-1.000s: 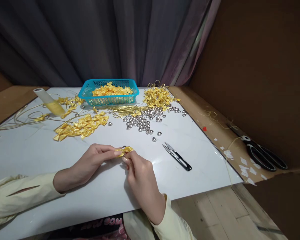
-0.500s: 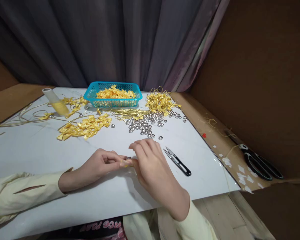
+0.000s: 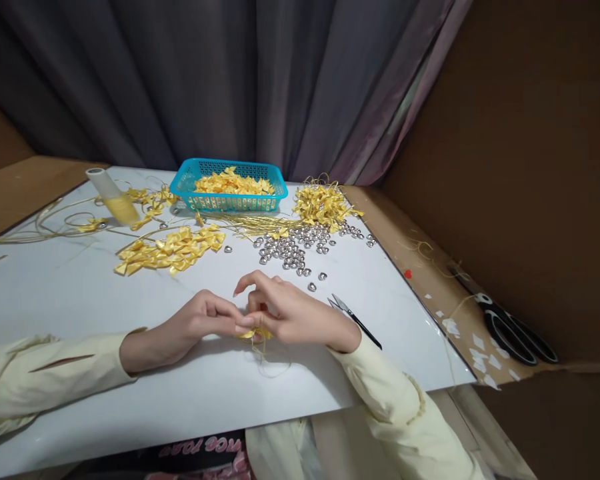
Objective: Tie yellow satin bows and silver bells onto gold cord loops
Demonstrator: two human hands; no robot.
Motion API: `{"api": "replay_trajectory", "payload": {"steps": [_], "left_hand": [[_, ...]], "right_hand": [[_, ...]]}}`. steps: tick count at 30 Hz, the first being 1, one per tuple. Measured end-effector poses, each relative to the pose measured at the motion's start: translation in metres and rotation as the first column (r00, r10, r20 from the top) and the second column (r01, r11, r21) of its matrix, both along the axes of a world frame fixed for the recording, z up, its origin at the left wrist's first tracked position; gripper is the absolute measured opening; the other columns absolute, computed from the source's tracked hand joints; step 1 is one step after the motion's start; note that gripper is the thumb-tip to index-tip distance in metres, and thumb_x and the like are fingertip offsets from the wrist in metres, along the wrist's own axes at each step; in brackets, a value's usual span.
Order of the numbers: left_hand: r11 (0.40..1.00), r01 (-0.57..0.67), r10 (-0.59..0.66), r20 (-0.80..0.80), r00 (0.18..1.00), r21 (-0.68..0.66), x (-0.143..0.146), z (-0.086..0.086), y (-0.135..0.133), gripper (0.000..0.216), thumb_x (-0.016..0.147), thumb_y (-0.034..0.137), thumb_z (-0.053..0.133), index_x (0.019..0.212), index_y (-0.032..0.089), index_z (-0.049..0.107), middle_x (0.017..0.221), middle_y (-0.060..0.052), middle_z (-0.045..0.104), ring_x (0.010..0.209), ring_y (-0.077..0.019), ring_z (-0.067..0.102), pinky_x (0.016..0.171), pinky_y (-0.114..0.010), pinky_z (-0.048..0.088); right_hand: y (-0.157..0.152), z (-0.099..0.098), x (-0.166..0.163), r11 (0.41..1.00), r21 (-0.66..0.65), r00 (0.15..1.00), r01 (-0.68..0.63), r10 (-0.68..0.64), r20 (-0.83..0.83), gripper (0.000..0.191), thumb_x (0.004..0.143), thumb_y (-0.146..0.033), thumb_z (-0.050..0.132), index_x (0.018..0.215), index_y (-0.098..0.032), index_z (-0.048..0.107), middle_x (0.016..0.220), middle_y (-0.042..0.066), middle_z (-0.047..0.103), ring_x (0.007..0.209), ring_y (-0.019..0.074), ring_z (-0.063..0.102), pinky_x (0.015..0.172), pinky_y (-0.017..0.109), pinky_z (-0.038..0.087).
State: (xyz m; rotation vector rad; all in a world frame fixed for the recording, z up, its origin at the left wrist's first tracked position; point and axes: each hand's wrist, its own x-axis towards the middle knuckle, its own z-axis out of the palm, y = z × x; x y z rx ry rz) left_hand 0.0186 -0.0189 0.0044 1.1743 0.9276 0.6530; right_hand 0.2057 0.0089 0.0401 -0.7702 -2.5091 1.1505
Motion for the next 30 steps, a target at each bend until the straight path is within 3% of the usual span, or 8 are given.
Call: {"api": "replay_trajectory", "payload": {"steps": [6,12,23,30], "left_hand": [[1.0,0.014,-0.014,0.003,1.0,-0.008,0.0,0.0,0.001,0.014,0.066,0.026,0.069,0.06,0.014,0.075,0.058,-0.003,0.067,0.058,-0.0153,0.054,0.061,-0.027,0.037],[0.999,0.032,-0.03,0.043,0.999,-0.033,-0.003,-0.003,0.003,0.015,0.067,0.025,0.069,0.07,0.014,0.077,0.07,-0.007,0.073,0.069,-0.0206,0.062,0.07,-0.031,0.043],[0.999,0.006,-0.005,0.034,0.999,-0.037,-0.001,-0.001,0.003,0.012,0.067,0.025,0.071,0.067,0.014,0.076,0.066,-0.005,0.071,0.068,-0.0174,0.059,0.069,-0.028,0.042],[0.999,-0.008,0.008,0.017,1.0,-0.031,0.002,0.0,0.002,0.017,0.067,0.028,0.071,0.069,0.012,0.075,0.067,-0.005,0.069,0.066,-0.017,0.057,0.066,-0.029,0.04]], "right_hand": [[0.001,-0.005,-0.001,0.969,-0.245,0.992,0.025,-0.054,-0.112,0.024,0.088,-0.013,0.048,0.108,-0.019,0.036,0.068,-0.006,0.051,0.06,0.0097,0.046,0.06,0.023,0.04],[-0.002,-0.009,-0.003,0.909,-0.415,0.959,0.041,-0.152,-0.24,0.026,0.087,-0.013,0.05,0.104,-0.022,0.032,0.066,-0.009,0.045,0.054,0.0075,0.047,0.053,0.02,0.039],[0.003,-0.013,-0.001,0.92,-0.374,0.896,0.119,-0.261,-0.359,0.024,0.087,-0.015,0.051,0.094,-0.023,0.03,0.062,-0.01,0.043,0.053,0.0073,0.039,0.05,0.019,0.032],[0.007,-0.015,0.003,0.871,-0.487,0.923,0.067,-0.239,-0.302,0.022,0.09,-0.024,0.05,0.099,-0.023,0.03,0.064,-0.01,0.044,0.053,0.007,0.039,0.049,0.02,0.031]]}}
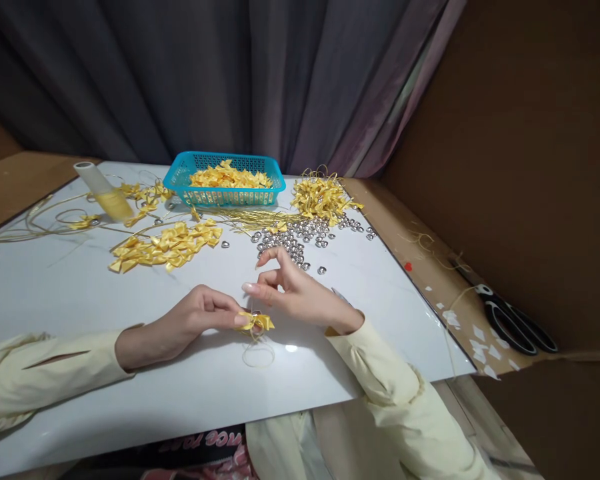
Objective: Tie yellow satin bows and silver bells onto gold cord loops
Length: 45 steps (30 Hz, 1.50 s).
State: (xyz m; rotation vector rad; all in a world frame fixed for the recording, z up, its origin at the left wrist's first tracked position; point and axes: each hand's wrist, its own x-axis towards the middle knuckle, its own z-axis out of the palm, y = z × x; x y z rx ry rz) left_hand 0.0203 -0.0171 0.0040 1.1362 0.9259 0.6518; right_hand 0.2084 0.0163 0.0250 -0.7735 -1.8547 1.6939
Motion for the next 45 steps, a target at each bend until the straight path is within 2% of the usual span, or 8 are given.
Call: {"api": "replay_trajectory", "payload": {"steps": [9,14,18,28,33,40,42,45], "left_hand": [[0.997,0.043,-0.037,-0.094,0.995,0.059,0.001,0.001,-0.001,0.02,0.068,0.03,0.068,0.06,0.011,0.07,0.054,0.001,0.056,0.055,-0.0095,0.042,0.054,-0.024,0.03],[0.995,0.037,-0.028,-0.098,0.995,0.094,0.0,-0.001,0.0,0.022,0.07,0.033,0.067,0.065,0.012,0.071,0.061,-0.002,0.063,0.061,-0.0138,0.052,0.058,-0.025,0.038],[0.985,0.083,-0.056,-0.174,0.983,0.151,-0.001,-0.006,-0.004,0.021,0.071,0.032,0.066,0.067,0.013,0.072,0.069,-0.006,0.069,0.074,-0.0199,0.061,0.062,-0.026,0.044],[0.954,0.153,-0.079,-0.275,0.958,0.259,0.0,-0.008,-0.008,0.02,0.074,0.029,0.062,0.071,0.013,0.074,0.08,-0.008,0.072,0.081,-0.0214,0.064,0.064,-0.025,0.048],[0.956,0.152,-0.083,-0.265,0.961,0.252,0.0,-0.008,-0.008,0.02,0.074,0.03,0.063,0.07,0.013,0.074,0.078,-0.008,0.072,0.081,-0.0215,0.064,0.063,-0.024,0.048],[0.981,0.12,-0.087,-0.203,0.975,0.153,-0.001,-0.008,-0.008,0.027,0.074,0.039,0.066,0.073,0.013,0.073,0.079,-0.008,0.073,0.077,-0.0212,0.066,0.064,-0.026,0.048],[0.987,0.108,-0.084,-0.188,0.979,0.122,0.0,-0.007,-0.007,0.027,0.074,0.039,0.067,0.074,0.013,0.073,0.079,-0.008,0.074,0.076,-0.0211,0.066,0.066,-0.027,0.049],[0.992,0.091,-0.078,-0.14,0.987,0.087,0.002,-0.004,-0.008,0.028,0.074,0.039,0.068,0.077,0.012,0.073,0.081,-0.009,0.075,0.077,-0.0215,0.067,0.068,-0.028,0.05]], "right_hand": [[-0.005,0.002,-0.002,0.994,-0.071,0.996,-0.08,0.082,0.018,0.032,0.085,-0.013,0.056,0.103,-0.024,0.031,0.065,-0.01,0.048,0.054,0.0073,0.045,0.051,0.02,0.032],[-0.005,0.0,-0.004,0.997,-0.069,0.997,0.027,-0.031,-0.072,0.033,0.083,-0.015,0.06,0.1,-0.024,0.032,0.06,-0.011,0.048,0.051,0.0065,0.041,0.049,0.02,0.029],[0.003,0.003,0.002,0.965,-0.003,0.956,0.262,-0.26,-0.137,0.034,0.08,-0.021,0.065,0.095,-0.024,0.035,0.056,-0.011,0.05,0.049,0.0073,0.041,0.049,0.021,0.03],[0.039,0.052,0.069,0.597,0.182,0.607,0.782,-0.66,-0.442,0.032,0.067,-0.008,0.069,0.081,-0.024,0.047,0.053,-0.008,0.049,0.047,0.0087,0.043,0.051,0.026,0.032],[0.034,0.053,0.078,0.546,0.384,0.661,0.744,-0.683,-0.309,0.031,0.072,-0.018,0.071,0.089,-0.026,0.045,0.055,-0.007,0.051,0.05,0.0124,0.048,0.052,0.029,0.034],[0.0,0.042,0.054,0.314,0.788,0.536,0.53,-0.844,-0.024,0.032,0.084,-0.032,0.063,0.109,-0.023,0.045,0.077,0.005,0.069,0.06,0.019,0.059,0.045,0.028,0.034],[-0.016,0.04,0.046,0.352,0.749,0.562,0.561,-0.826,-0.033,0.032,0.088,-0.032,0.058,0.114,-0.024,0.042,0.081,0.006,0.069,0.059,0.0183,0.059,0.042,0.027,0.033],[-0.038,0.03,0.034,0.541,0.656,0.714,0.526,-0.7,0.004,0.027,0.094,-0.027,0.047,0.119,-0.024,0.037,0.074,0.002,0.063,0.061,0.0169,0.058,0.051,0.027,0.04]]}}
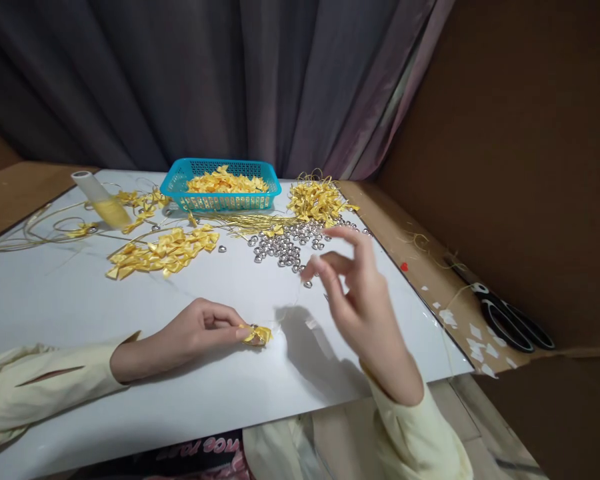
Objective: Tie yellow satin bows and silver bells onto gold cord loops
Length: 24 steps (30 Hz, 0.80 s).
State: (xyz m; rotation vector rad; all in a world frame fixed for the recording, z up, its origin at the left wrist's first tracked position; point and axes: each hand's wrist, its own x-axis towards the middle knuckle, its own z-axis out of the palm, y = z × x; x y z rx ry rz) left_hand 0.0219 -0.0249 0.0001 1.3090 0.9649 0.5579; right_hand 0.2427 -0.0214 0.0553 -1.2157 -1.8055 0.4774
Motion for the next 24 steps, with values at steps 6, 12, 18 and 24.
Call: {"api": "replay_trajectory", "payload": {"steps": [6,12,18,24], "left_hand": [[1.0,0.01,-0.01,0.057,0.998,0.004,0.002,0.003,-0.001,0.024,0.077,0.034,0.064,0.079,0.011,0.071,0.083,-0.009,0.075,0.08,-0.0203,0.067,0.073,-0.028,0.049],[0.995,0.054,-0.052,-0.032,0.998,0.078,0.001,0.002,0.0,0.026,0.079,0.035,0.061,0.077,0.011,0.07,0.071,-0.006,0.071,0.063,-0.0148,0.06,0.058,-0.024,0.042],[0.993,0.06,-0.053,-0.067,0.996,0.105,0.001,0.002,-0.001,0.029,0.079,0.036,0.06,0.08,0.009,0.071,0.076,-0.009,0.073,0.069,-0.0175,0.062,0.064,-0.026,0.044],[0.99,0.089,-0.085,-0.046,0.995,0.113,-0.001,0.003,0.0,0.028,0.081,0.036,0.059,0.082,0.01,0.071,0.081,-0.01,0.073,0.076,-0.0202,0.065,0.069,-0.027,0.047]], "right_hand": [[-0.025,-0.029,-0.017,0.875,-0.388,0.925,-0.289,0.36,0.124,0.022,0.097,-0.02,0.034,0.118,-0.024,0.039,0.066,-0.004,0.048,0.058,0.0122,0.047,0.057,0.023,0.036],[-0.029,-0.042,-0.024,0.782,-0.552,0.931,-0.289,0.364,0.029,0.027,0.087,-0.039,0.056,0.103,-0.02,0.045,0.054,-0.009,0.038,0.049,0.0107,0.037,0.048,0.022,0.025],[-0.024,-0.042,-0.02,0.784,-0.554,0.938,-0.279,0.347,0.019,0.016,0.09,-0.033,0.051,0.089,-0.017,0.056,0.054,-0.007,0.038,0.05,0.0103,0.034,0.047,0.023,0.025],[-0.023,-0.036,-0.018,0.74,-0.593,0.924,-0.318,0.381,-0.019,0.022,0.092,-0.034,0.048,0.087,-0.016,0.06,0.06,-0.003,0.05,0.054,0.0109,0.038,0.05,0.023,0.028]]}}
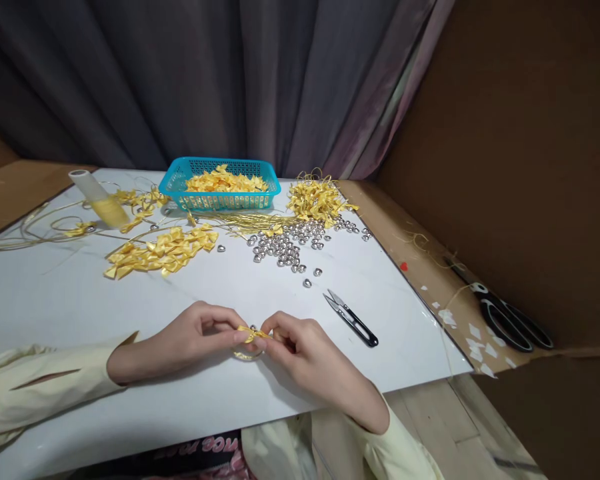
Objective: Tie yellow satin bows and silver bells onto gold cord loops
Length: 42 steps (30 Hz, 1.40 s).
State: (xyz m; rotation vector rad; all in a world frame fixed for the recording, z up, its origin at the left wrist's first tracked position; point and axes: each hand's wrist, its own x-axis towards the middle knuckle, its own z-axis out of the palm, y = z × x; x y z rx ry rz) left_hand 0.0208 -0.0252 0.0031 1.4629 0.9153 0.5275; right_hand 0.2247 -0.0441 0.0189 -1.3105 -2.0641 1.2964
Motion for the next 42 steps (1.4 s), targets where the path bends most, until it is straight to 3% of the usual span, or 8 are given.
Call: {"api": "replay_trajectory", "payload": {"steps": [7,14,18,21,26,33,38,42], "left_hand": [[0.996,0.083,-0.084,0.047,0.995,0.014,-0.002,0.002,0.002,0.028,0.084,0.033,0.054,0.084,0.011,0.071,0.086,-0.01,0.074,0.082,-0.021,0.065,0.071,-0.026,0.046],[0.997,0.081,-0.081,-0.056,0.995,-0.007,-0.001,0.0,0.001,0.031,0.084,0.038,0.057,0.084,0.01,0.071,0.083,-0.011,0.075,0.077,-0.0203,0.067,0.069,-0.026,0.048],[0.998,0.027,-0.028,-0.021,0.999,-0.05,0.0,0.001,0.0,0.028,0.082,0.036,0.059,0.084,0.011,0.071,0.086,-0.01,0.075,0.082,-0.021,0.068,0.072,-0.027,0.05],[0.997,0.007,-0.007,-0.001,1.0,-0.081,0.0,0.0,0.0,0.024,0.081,0.033,0.061,0.082,0.011,0.071,0.087,-0.01,0.075,0.084,-0.0212,0.069,0.076,-0.028,0.051],[0.997,-0.021,0.021,0.005,1.0,-0.078,0.0,-0.003,0.0,0.024,0.08,0.034,0.061,0.078,0.012,0.069,0.086,-0.01,0.075,0.085,-0.022,0.069,0.076,-0.029,0.051],[0.996,-0.042,0.043,0.014,0.999,-0.081,-0.001,-0.003,0.002,0.024,0.079,0.034,0.062,0.077,0.012,0.069,0.086,-0.01,0.075,0.086,-0.0231,0.07,0.079,-0.031,0.052],[0.988,-0.073,0.085,0.083,0.993,-0.133,0.0,-0.002,0.003,0.023,0.079,0.033,0.064,0.077,0.011,0.067,0.086,-0.011,0.076,0.086,-0.0237,0.07,0.081,-0.032,0.053],[0.983,-0.088,0.108,0.116,0.987,-0.161,0.0,-0.001,0.004,0.023,0.079,0.032,0.065,0.077,0.01,0.067,0.086,-0.013,0.075,0.086,-0.0236,0.071,0.081,-0.033,0.054]], "right_hand": [[0.002,0.003,0.003,0.999,0.004,0.999,-0.039,0.039,0.006,0.025,0.091,-0.036,0.05,0.084,-0.016,0.065,0.069,0.002,0.062,0.057,0.0123,0.045,0.052,0.023,0.032],[0.005,0.004,0.003,0.997,0.044,0.998,-0.066,0.067,-0.021,0.026,0.09,-0.037,0.05,0.082,-0.018,0.066,0.062,0.0,0.057,0.054,0.0119,0.045,0.049,0.022,0.033],[0.004,0.015,0.011,0.996,0.071,0.998,0.048,-0.046,-0.032,0.029,0.09,-0.039,0.05,0.108,-0.018,0.057,0.057,-0.005,0.045,0.05,0.0109,0.039,0.047,0.022,0.029],[-0.001,0.03,0.027,0.982,0.084,0.983,0.169,-0.162,-0.084,0.04,0.094,-0.036,0.045,0.131,-0.02,0.041,0.059,-0.003,0.049,0.053,0.0131,0.043,0.049,0.024,0.033],[-0.016,0.053,0.058,0.936,0.179,0.93,0.303,-0.25,-0.268,0.049,0.092,-0.032,0.049,0.139,-0.03,0.036,0.056,0.0,0.054,0.056,0.0193,0.052,0.05,0.031,0.036],[-0.039,0.06,0.069,0.785,0.267,0.789,0.559,-0.405,-0.461,0.037,0.084,-0.038,0.059,0.12,-0.037,0.054,0.041,-0.001,0.052,0.039,0.0223,0.047,0.045,0.038,0.041],[-0.044,0.047,0.059,0.915,0.118,0.884,0.385,-0.329,-0.333,0.009,0.085,-0.037,0.06,0.091,-0.033,0.065,0.057,0.003,0.066,0.041,0.0161,0.051,0.034,0.026,0.035],[-0.044,0.044,0.056,0.955,0.142,0.957,0.261,-0.236,-0.169,0.031,0.079,-0.046,0.064,0.058,-0.024,0.065,0.046,0.003,0.06,0.039,0.0145,0.051,0.037,0.025,0.037]]}}
